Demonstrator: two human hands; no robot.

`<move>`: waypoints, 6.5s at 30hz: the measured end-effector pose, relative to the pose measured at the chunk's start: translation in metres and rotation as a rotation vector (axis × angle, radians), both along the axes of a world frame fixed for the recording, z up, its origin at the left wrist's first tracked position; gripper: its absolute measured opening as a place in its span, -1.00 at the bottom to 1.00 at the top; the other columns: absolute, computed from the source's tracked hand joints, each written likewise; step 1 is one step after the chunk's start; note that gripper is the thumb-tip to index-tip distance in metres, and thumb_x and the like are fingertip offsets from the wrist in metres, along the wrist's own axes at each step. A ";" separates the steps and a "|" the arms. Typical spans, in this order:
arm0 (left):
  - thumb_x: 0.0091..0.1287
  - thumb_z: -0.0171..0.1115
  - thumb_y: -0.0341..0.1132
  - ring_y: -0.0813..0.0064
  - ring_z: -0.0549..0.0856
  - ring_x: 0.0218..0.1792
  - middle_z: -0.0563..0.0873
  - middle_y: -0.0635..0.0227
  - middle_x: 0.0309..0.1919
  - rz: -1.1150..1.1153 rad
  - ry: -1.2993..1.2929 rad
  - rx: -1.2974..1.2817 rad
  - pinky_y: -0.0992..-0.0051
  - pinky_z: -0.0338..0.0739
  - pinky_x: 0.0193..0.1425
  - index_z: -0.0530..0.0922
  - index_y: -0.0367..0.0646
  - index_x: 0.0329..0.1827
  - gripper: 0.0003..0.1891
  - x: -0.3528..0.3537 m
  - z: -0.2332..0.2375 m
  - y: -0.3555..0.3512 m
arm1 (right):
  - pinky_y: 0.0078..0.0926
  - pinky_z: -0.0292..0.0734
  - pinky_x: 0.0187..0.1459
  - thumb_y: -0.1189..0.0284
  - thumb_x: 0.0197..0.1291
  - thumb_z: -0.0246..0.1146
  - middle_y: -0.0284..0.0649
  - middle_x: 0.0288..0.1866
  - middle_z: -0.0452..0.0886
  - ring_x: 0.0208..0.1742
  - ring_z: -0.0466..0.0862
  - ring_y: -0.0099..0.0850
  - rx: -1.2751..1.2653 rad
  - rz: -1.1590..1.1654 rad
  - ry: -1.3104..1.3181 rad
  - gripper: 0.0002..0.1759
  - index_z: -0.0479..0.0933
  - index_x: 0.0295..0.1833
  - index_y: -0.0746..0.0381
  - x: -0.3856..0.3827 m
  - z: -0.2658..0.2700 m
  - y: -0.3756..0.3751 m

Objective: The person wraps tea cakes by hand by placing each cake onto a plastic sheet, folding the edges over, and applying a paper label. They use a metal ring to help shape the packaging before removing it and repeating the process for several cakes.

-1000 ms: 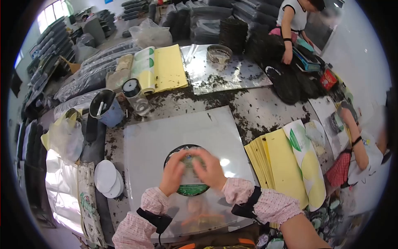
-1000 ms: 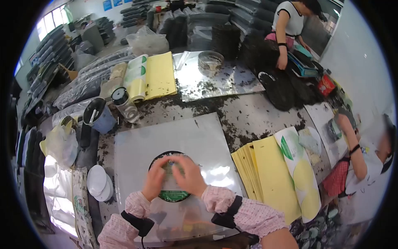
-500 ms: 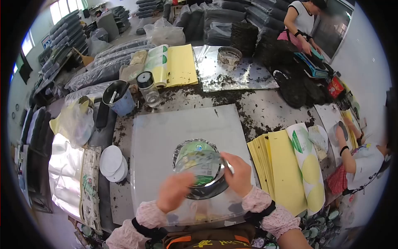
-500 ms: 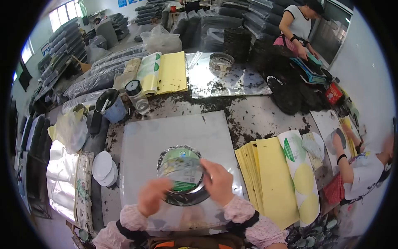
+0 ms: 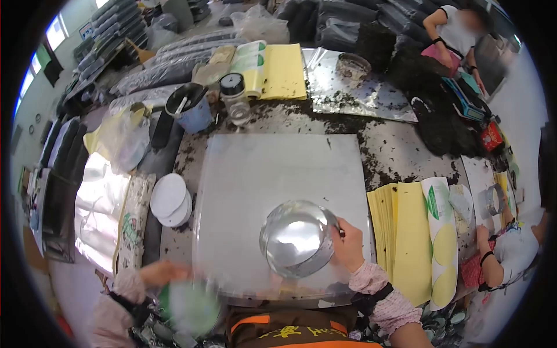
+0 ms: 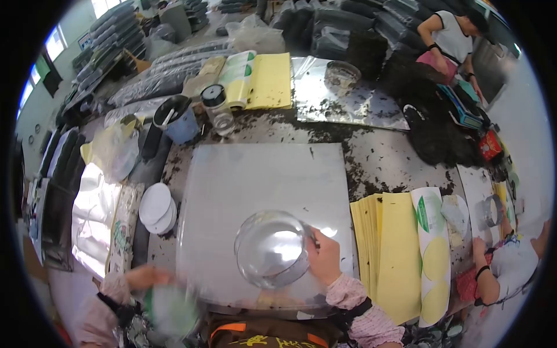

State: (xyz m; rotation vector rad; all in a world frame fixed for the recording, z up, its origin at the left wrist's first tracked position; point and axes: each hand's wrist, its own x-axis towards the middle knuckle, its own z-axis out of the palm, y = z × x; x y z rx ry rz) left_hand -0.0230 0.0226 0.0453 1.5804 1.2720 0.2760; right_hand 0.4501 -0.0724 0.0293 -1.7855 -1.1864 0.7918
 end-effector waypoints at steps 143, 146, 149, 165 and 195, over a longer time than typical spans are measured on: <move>-0.49 0.67 0.22 0.19 0.60 0.09 0.49 0.17 0.03 -0.529 0.491 0.836 0.40 0.68 0.08 0.17 -0.54 0.52 0.48 0.253 0.025 0.073 | -0.27 0.69 -0.15 0.22 -0.45 0.71 0.03 0.00 0.47 -0.11 0.68 -0.04 -0.024 0.560 -0.837 0.43 0.07 0.57 0.48 -0.042 0.034 0.115; -0.52 0.66 0.22 0.25 0.59 0.10 0.51 0.17 0.04 -0.597 0.663 0.829 0.49 0.71 0.01 0.18 -0.53 0.53 0.49 0.259 0.001 0.072 | -0.34 0.72 -0.28 0.33 -0.50 0.69 0.01 -0.03 0.48 -0.21 0.72 -0.16 -0.141 0.559 -0.947 0.40 0.12 0.55 0.49 -0.061 0.011 0.115; -0.52 0.66 0.19 0.28 0.59 0.12 0.52 0.20 0.06 -0.614 0.689 0.830 0.55 0.73 -0.02 0.22 -0.52 0.52 0.46 0.262 -0.010 0.074 | -0.37 0.72 -0.35 0.37 -0.43 0.66 -0.01 -0.06 0.49 -0.30 0.72 -0.21 -0.122 0.532 -0.969 0.31 0.17 0.53 0.49 -0.061 -0.004 0.121; -0.01 0.61 0.04 0.07 0.46 0.39 0.48 0.12 0.38 -0.629 0.314 0.825 0.13 0.37 0.40 0.44 -0.16 0.46 -0.05 0.255 -0.028 0.071 | -0.10 0.39 0.42 0.13 0.11 0.46 -0.03 0.35 0.50 0.34 0.51 -0.02 0.331 0.713 -0.539 -0.17 0.40 0.44 0.25 -0.024 0.043 0.026; 0.56 0.05 -0.13 0.20 0.52 0.42 0.58 0.13 0.38 -0.286 -0.262 0.571 0.24 0.33 0.51 0.50 -0.25 0.41 -0.51 0.257 -0.014 0.127 | -0.20 0.59 0.11 0.61 0.33 0.03 0.16 0.09 0.69 0.08 0.72 0.03 0.423 -0.168 -0.399 -0.53 0.54 0.33 0.33 0.129 0.063 0.121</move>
